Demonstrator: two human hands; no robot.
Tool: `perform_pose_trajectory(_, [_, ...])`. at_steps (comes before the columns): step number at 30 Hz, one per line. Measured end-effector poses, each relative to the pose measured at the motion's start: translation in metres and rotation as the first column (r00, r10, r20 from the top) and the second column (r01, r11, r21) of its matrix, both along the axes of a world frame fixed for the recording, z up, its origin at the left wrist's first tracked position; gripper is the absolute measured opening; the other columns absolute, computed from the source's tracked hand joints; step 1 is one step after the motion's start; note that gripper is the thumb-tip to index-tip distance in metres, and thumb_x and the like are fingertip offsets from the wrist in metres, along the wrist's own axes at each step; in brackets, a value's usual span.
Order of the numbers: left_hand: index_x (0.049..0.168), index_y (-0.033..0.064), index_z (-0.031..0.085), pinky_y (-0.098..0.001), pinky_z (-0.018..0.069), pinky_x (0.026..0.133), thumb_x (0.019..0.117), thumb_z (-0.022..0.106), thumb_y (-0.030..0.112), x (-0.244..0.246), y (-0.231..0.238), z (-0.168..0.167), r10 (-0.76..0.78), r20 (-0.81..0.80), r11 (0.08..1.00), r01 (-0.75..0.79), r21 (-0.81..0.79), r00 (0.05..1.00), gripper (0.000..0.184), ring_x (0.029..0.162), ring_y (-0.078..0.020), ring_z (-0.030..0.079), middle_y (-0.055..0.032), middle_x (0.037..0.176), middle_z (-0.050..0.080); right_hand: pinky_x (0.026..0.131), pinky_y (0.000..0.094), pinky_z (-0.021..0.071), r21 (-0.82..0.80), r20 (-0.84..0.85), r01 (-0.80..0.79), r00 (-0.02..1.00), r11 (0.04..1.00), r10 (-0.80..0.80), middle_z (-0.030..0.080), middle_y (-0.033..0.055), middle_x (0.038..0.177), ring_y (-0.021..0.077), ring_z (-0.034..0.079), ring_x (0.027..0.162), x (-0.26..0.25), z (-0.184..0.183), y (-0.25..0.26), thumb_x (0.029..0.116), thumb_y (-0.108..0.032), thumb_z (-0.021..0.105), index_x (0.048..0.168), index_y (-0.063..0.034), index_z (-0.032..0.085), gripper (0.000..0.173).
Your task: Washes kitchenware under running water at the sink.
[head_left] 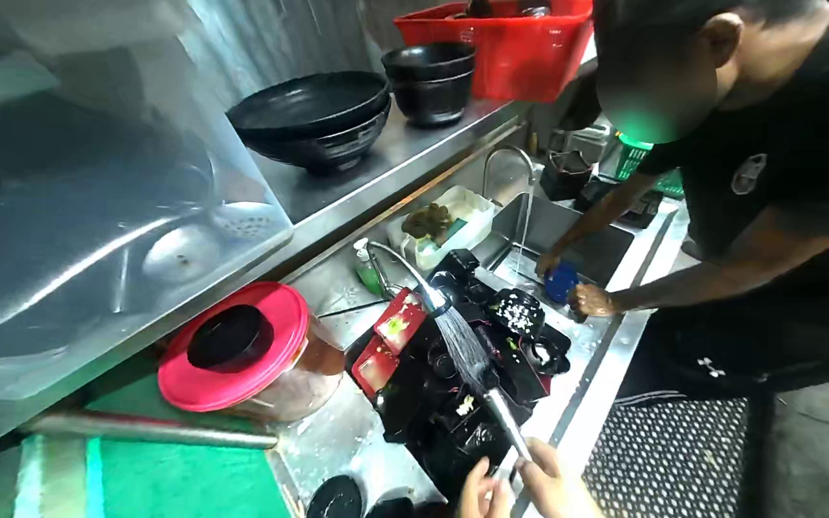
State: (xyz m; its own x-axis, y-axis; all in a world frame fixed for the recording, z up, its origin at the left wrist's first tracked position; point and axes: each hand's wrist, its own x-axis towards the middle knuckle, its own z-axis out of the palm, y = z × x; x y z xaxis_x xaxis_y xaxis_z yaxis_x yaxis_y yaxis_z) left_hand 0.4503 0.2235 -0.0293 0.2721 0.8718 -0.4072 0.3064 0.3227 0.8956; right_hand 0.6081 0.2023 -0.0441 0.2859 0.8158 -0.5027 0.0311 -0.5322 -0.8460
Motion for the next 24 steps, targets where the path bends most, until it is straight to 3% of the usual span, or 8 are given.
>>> perform_pose_trajectory(2, [0.152, -0.0021, 0.039, -0.0465, 0.0578, 0.09, 0.1049, 0.057, 0.024, 0.05, 0.058, -0.01, 0.169, 0.195, 0.971, -0.129, -0.203, 0.966, 0.056, 0.1, -0.0285, 0.069, -0.0234, 0.117, 0.067, 0.086, 0.0487, 0.0578, 0.002, 0.109, -0.13, 0.986, 0.992, 0.129, 0.072, 0.0147, 0.11, 0.0247, 0.071, 0.095, -0.001, 0.01, 0.032, 0.102, -0.016, 0.052, 0.146, -0.0048, 0.052, 0.045])
perform_pose_trajectory(4, [0.149, 0.0003, 0.035, -0.0404, 0.0614, 0.074, 0.1055, 0.054, 0.016, 0.09, 0.121, -0.02, 0.386, 0.257, 0.903, -0.306, -0.3, 0.886, 0.05, 0.082, -0.025, 0.071, -0.0204, 0.106, 0.066, 0.107, 0.0534, 0.0496, 0.018, 0.176, -0.351, 0.923, 0.936, 0.342, 0.063, 0.0215, 0.137, 0.0315, 0.065, 0.123, 0.013, 0.019, 0.061, 0.1036, -0.014, 0.051, 0.157, -0.0034, 0.037, 0.057])
perform_pose_trajectory(6, [0.154, 0.0097, 0.031, -0.0326, 0.0543, 0.055, 0.1071, 0.051, 0.013, 0.109, 0.166, -0.021, 0.562, 0.267, 0.803, -0.44, -0.402, 0.783, 0.051, 0.065, -0.0192, 0.062, -0.0146, 0.097, 0.061, 0.096, 0.0561, 0.0535, -0.031, 0.231, -0.584, 0.785, 0.811, 0.574, 0.069, 0.0223, 0.12, 0.0335, 0.069, 0.106, 0.047, 0.032, 0.09, 0.1051, -0.025, 0.053, 0.156, -0.0035, 0.04, 0.057])
perform_pose_trajectory(8, [0.154, 0.0184, 0.031, -0.0263, 0.044, 0.044, 0.1085, 0.049, 0.015, 0.118, 0.195, -0.018, 0.671, 0.302, 0.721, -0.502, -0.478, 0.677, 0.049, 0.053, -0.0133, 0.051, -0.0082, 0.087, 0.054, 0.094, 0.052, 0.056, -0.055, 0.317, -0.669, 0.692, 0.741, 0.648, 0.074, 0.0126, 0.111, 0.0262, 0.071, 0.1, 0.099, 0.057, 0.141, 0.1045, -0.032, 0.053, 0.132, -0.0088, 0.068, 0.039])
perform_pose_trajectory(12, [0.113, 0.015, 0.046, -0.0193, 0.0344, 0.033, 0.1123, 0.035, 0.038, 0.132, 0.218, -0.012, 0.782, 0.364, 0.595, -0.434, -0.676, 0.506, 0.025, 0.038, -0.0053, 0.037, 0.0026, 0.061, 0.043, 0.09, 0.0512, 0.0558, 0.04, 0.57, -0.589, 0.677, 0.807, 0.466, 0.071, 0.0094, 0.108, 0.0242, 0.069, 0.098, 0.188, 0.09, 0.334, 0.1086, -0.031, 0.046, 0.124, -0.0135, 0.069, 0.033])
perform_pose_trajectory(15, [0.101, 0.0146, 0.049, -0.0201, 0.0355, 0.033, 0.1116, 0.028, 0.044, 0.142, 0.226, -0.014, 0.818, 0.411, 0.558, -0.381, -0.737, 0.403, 0.037, 0.036, -0.0058, 0.038, 0.0043, 0.054, 0.041, 0.093, 0.0621, 0.0534, -0.01, 0.786, -0.689, 0.443, 0.725, 0.432, 0.068, 0.0194, 0.118, 0.0369, 0.067, 0.109, 0.216, 0.053, 0.507, 0.1019, -0.017, 0.057, 0.125, -0.0063, 0.066, 0.027])
perform_pose_trajectory(19, [0.1, 0.0116, 0.05, -0.0205, 0.0411, 0.036, 0.1121, 0.026, 0.04, 0.15, 0.23, -0.011, 0.889, 0.367, 0.452, -0.394, -0.8, 0.274, 0.039, 0.039, -0.0063, 0.045, 0.0036, 0.056, 0.045, 0.097, 0.0725, 0.0443, -0.598, 0.658, -0.666, -0.091, 0.446, 0.747, 0.065, 0.0265, 0.125, 0.0466, 0.06, 0.12, 0.224, 0.0, 0.619, 0.0873, -0.029, 0.078, 0.122, -0.0024, 0.07, 0.044])
perform_pose_trajectory(24, [0.126, 0.0058, 0.045, -0.0251, 0.055, 0.057, 0.1082, 0.04, 0.007, 0.149, 0.214, -0.007, 0.857, 0.444, 0.51, -0.547, -0.664, 0.26, 0.018, 0.067, -0.0132, 0.064, -0.009, 0.094, 0.063, 0.092, 0.069, 0.0471, -0.726, 0.539, -0.564, -0.112, 0.393, 0.834, 0.068, 0.0257, 0.117, 0.0436, 0.064, 0.113, 0.22, -0.048, 0.64, 0.082, -0.045, 0.078, 0.107, 0.0016, 0.072, 0.053])
